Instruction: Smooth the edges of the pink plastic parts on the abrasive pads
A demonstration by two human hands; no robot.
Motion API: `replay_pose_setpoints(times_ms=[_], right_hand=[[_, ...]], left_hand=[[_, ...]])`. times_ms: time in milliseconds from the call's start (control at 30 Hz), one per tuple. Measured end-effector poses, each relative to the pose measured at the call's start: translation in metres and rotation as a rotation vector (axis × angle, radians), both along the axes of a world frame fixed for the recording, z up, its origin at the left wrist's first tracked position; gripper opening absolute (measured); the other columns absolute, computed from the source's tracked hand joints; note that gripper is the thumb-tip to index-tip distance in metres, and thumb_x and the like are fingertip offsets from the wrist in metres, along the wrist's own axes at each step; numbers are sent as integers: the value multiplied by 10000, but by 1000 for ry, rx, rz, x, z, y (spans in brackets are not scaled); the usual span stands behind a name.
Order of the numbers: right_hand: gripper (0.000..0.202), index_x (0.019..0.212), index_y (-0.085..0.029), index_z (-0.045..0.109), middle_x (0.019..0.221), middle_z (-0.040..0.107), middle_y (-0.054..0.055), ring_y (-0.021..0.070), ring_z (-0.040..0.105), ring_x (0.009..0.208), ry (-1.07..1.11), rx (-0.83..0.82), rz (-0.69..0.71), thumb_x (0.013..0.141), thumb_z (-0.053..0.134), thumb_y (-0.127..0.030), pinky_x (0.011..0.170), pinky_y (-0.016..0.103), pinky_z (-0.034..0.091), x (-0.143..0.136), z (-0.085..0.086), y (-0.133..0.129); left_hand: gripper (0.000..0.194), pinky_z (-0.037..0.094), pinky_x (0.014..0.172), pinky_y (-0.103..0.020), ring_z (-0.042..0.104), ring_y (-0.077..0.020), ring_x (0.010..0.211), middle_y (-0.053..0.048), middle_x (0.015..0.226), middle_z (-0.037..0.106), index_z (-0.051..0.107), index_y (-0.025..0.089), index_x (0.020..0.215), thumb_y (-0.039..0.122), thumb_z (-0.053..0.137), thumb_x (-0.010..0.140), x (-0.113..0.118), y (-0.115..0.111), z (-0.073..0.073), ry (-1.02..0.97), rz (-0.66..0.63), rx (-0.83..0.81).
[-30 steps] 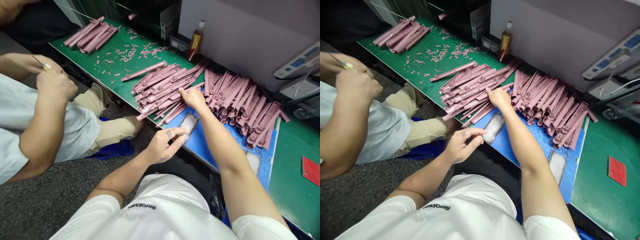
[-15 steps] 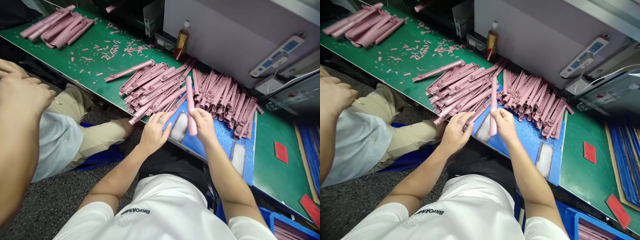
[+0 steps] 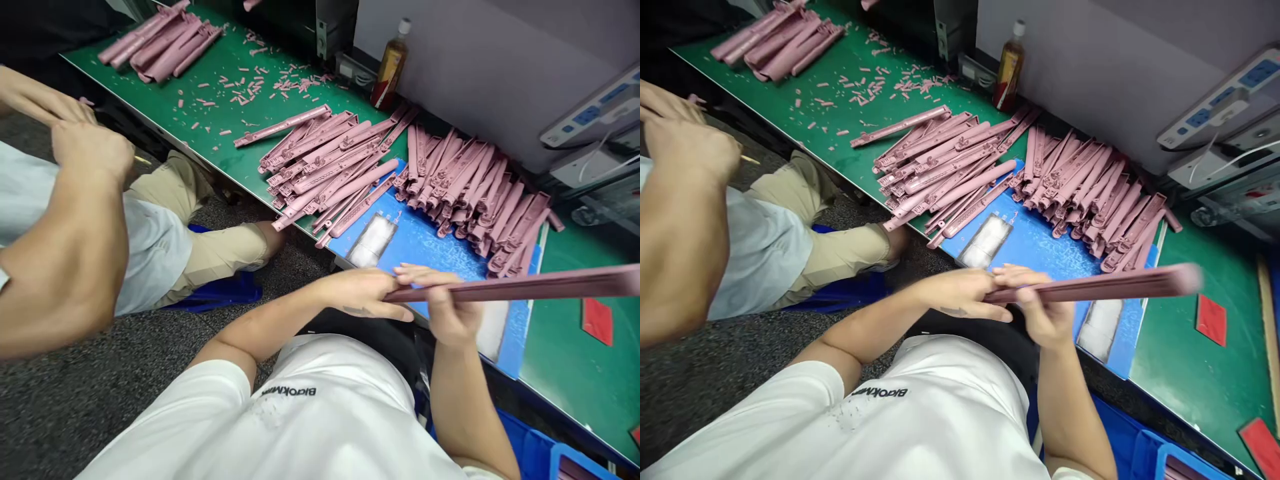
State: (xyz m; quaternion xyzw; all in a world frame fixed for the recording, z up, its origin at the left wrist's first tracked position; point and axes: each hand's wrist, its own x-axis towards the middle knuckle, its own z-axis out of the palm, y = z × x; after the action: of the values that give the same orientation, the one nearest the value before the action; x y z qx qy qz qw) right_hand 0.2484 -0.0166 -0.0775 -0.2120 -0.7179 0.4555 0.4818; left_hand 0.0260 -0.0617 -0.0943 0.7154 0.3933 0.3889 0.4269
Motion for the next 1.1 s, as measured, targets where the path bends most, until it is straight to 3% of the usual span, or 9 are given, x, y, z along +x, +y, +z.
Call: replay_pose_setpoints(times_ms=[100, 200, 267, 333, 433, 567, 767, 933, 1100], right_hand=[[281, 954, -335, 771, 702, 695, 11, 287, 726, 566, 189, -49, -530, 1114, 837, -557, 592, 484, 679, 17, 10, 10], [449, 898, -335, 656, 640, 562, -1, 246, 566, 486, 170, -94, -766, 1028, 886, -697, 496, 442, 542, 39, 7, 20], [556, 890, -326, 593, 618, 507, -24, 215, 512, 481, 147, -139, -759, 989, 890, -785, 485, 409, 507, 49, -5, 22], [663, 836, -301, 523, 599, 452, -55, 162, 450, 471, 141, -176, -723, 975, 888, -837, 462, 339, 442, 52, -19, 19], [762, 766, -269, 421, 584, 368, -89, 99, 348, 449, 174, -170, -662, 1003, 888, -823, 452, 267, 332, 51, -37, 12], [751, 763, -271, 392, 572, 318, -102, 87, 256, 428, 238, -138, -589, 1012, 928, -734, 447, 273, 268, 51, -44, 12], [654, 729, -264, 443, 572, 383, -82, 120, 383, 445, 253, -62, -614, 1033, 897, -622, 460, 286, 392, 64, -46, 26], [702, 666, -239, 429, 580, 381, -85, 78, 347, 414, 281, -141, -533, 1014, 927, -589, 411, 239, 309, 67, -51, 28], [707, 659, -239, 444, 571, 393, -79, 86, 395, 434, 242, -130, -542, 1011, 954, -580, 425, 245, 344, 61, -50, 23]], left_hand=[[329, 650, 1024, -404, 816, -340, 1134, -146, 1166, 850, 861, 192, 1252, 501, 794, 1163, -34, 44, 4, 33, 190, 197], [205, 561, 1239, -509, 731, -398, 1283, -180, 1106, 800, 845, 157, 1143, 355, 795, 1123, -74, 103, -1, 294, 537, 280], [168, 495, 1314, -562, 690, -417, 1307, -176, 1028, 759, 836, 133, 1080, 298, 806, 1085, -88, 128, -4, 487, 623, 276], [172, 478, 1325, -571, 686, -413, 1289, -186, 1044, 757, 849, 108, 1098, 240, 738, 1101, -89, 128, -2, 639, 623, 285], [257, 527, 1260, -532, 725, -396, 1244, -214, 1185, 797, 883, 89, 1206, 202, 662, 1137, -68, 89, 5, 758, 463, 333], [329, 605, 1158, -418, 809, -331, 1239, -180, 1287, 848, 887, 137, 1420, 298, 681, 1220, -28, 28, 2, 681, 124, 285], [313, 665, 1109, -366, 876, -271, 1151, -144, 1230, 893, 895, 167, 1396, 293, 641, 1264, -24, -7, -16, 436, 262, 333], [323, 659, 1175, -443, 852, -301, 1209, -153, 1272, 880, 905, 195, 1387, 322, 651, 1234, -90, 21, 19, 458, 533, 459], [392, 605, 1217, -473, 795, -356, 1277, -153, 1300, 883, 925, 168, 1344, 268, 617, 1123, -169, 113, 62, 774, 786, 298]])
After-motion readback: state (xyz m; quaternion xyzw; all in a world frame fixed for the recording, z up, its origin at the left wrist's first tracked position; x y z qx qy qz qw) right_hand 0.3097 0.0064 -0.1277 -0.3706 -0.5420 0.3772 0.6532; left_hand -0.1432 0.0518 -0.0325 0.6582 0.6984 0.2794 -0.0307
